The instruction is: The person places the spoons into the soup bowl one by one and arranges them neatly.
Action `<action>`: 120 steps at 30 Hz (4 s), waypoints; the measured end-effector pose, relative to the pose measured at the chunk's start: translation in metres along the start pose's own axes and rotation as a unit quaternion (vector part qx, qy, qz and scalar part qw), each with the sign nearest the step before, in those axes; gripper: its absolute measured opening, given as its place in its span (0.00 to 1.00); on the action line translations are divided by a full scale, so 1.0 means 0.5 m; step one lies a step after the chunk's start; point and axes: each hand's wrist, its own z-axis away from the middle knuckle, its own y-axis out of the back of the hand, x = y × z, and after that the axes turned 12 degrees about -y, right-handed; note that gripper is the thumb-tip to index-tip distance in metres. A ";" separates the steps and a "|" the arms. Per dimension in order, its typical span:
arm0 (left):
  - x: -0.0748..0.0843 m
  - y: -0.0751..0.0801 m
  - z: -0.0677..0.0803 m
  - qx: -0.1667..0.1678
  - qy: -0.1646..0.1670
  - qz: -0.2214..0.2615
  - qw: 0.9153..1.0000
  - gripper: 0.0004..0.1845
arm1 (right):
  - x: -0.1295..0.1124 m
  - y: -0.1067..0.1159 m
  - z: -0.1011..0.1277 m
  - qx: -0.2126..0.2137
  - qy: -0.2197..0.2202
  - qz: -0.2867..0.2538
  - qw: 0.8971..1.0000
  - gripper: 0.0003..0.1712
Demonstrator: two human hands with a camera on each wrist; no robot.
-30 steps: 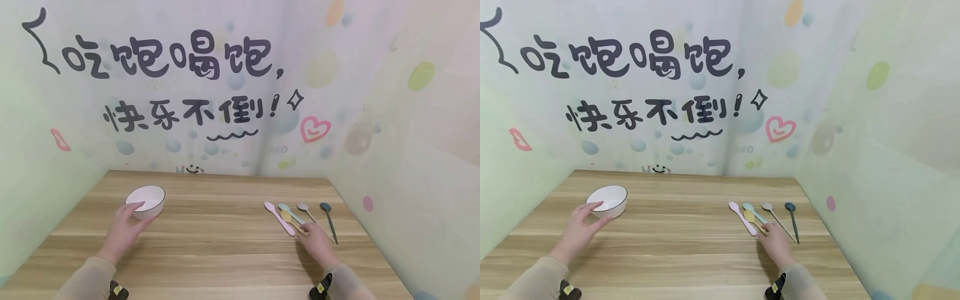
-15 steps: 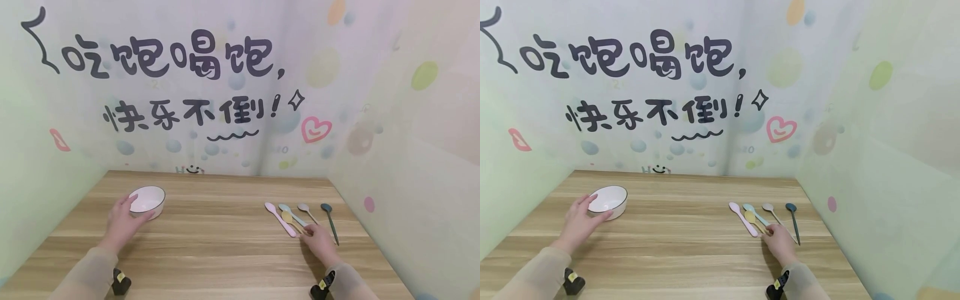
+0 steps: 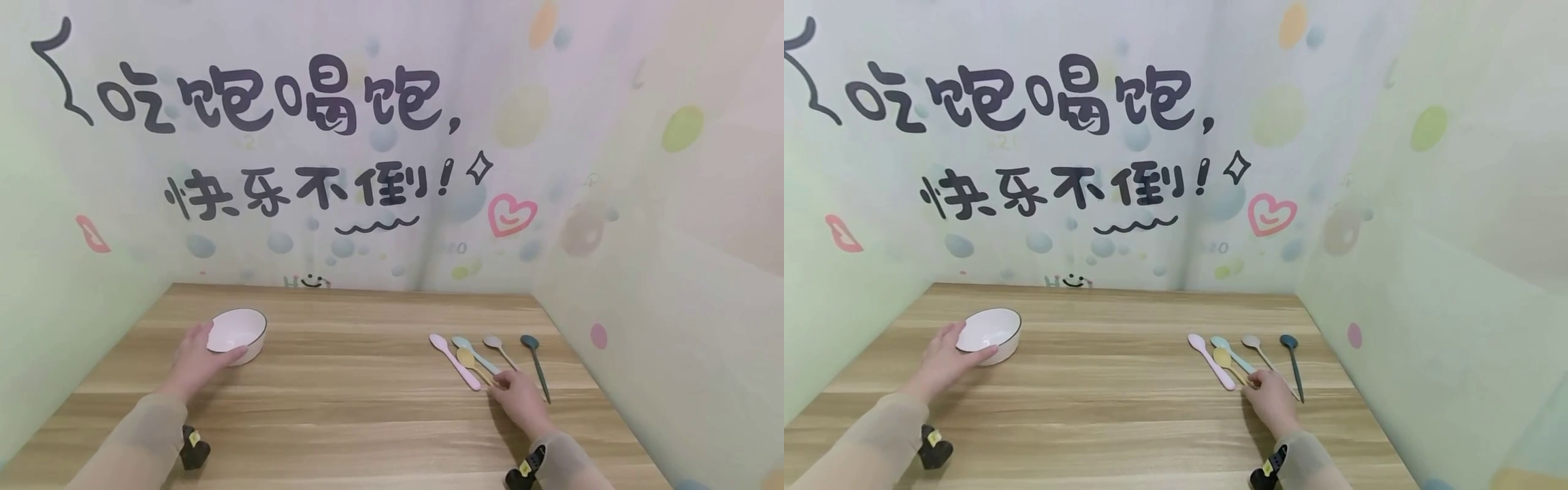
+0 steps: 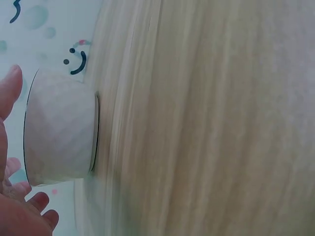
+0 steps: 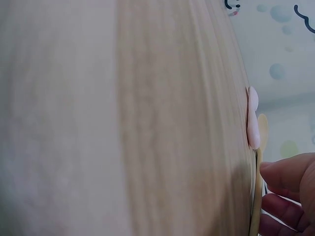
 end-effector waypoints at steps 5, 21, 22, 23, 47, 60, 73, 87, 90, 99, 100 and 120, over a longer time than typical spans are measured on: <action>-0.008 0.004 -0.004 -0.008 -0.013 0.008 1.000 0.53 | 0.002 -0.001 -0.002 0.002 0.004 0.002 1.000 0.16; -0.013 0.000 -0.004 -0.008 -0.017 0.031 0.999 0.46 | 0.004 -0.002 -0.004 0.005 0.002 0.011 1.000 0.16; -0.013 0.000 -0.003 -0.005 -0.017 0.034 0.999 0.45 | 0.004 -0.002 -0.004 0.006 0.003 0.013 1.000 0.16; -0.013 0.000 -0.003 -0.002 -0.018 0.036 0.999 0.45 | 0.004 -0.003 -0.005 0.007 0.005 0.015 1.000 0.16; 0.004 -0.019 -0.002 0.003 -0.036 0.051 0.998 0.43 | 0.001 -0.005 -0.002 -0.004 0.000 0.021 1.000 0.14; 0.014 -0.046 -0.002 0.000 -0.056 0.067 0.996 0.38 | -0.003 -0.002 0.001 -0.009 -0.006 0.018 1.000 0.15; 0.038 -0.067 0.003 -0.016 -0.046 0.064 0.997 0.40 | -0.003 -0.001 0.001 -0.010 -0.008 0.011 1.000 0.14; 0.082 -0.105 0.007 -0.034 -0.069 0.071 0.994 0.40 | -0.002 -0.001 0.003 -0.009 -0.007 0.009 1.000 0.14; 0.090 -0.116 0.007 -0.033 -0.079 0.073 0.994 0.39 | -0.002 -0.001 0.003 -0.009 -0.003 0.008 1.000 0.14; 0.125 -0.138 0.014 -0.029 -0.100 0.088 0.991 0.33 | -0.001 -0.002 0.004 -0.007 0.000 0.008 1.000 0.14; 0.128 -0.141 0.014 -0.029 -0.104 0.091 0.990 0.33 | -0.001 -0.002 0.004 -0.008 -0.001 0.007 1.000 0.14; 0.193 -0.191 0.038 -0.065 -0.136 0.125 0.981 0.31 | 0.000 -0.003 0.002 -0.009 -0.018 0.003 1.000 0.14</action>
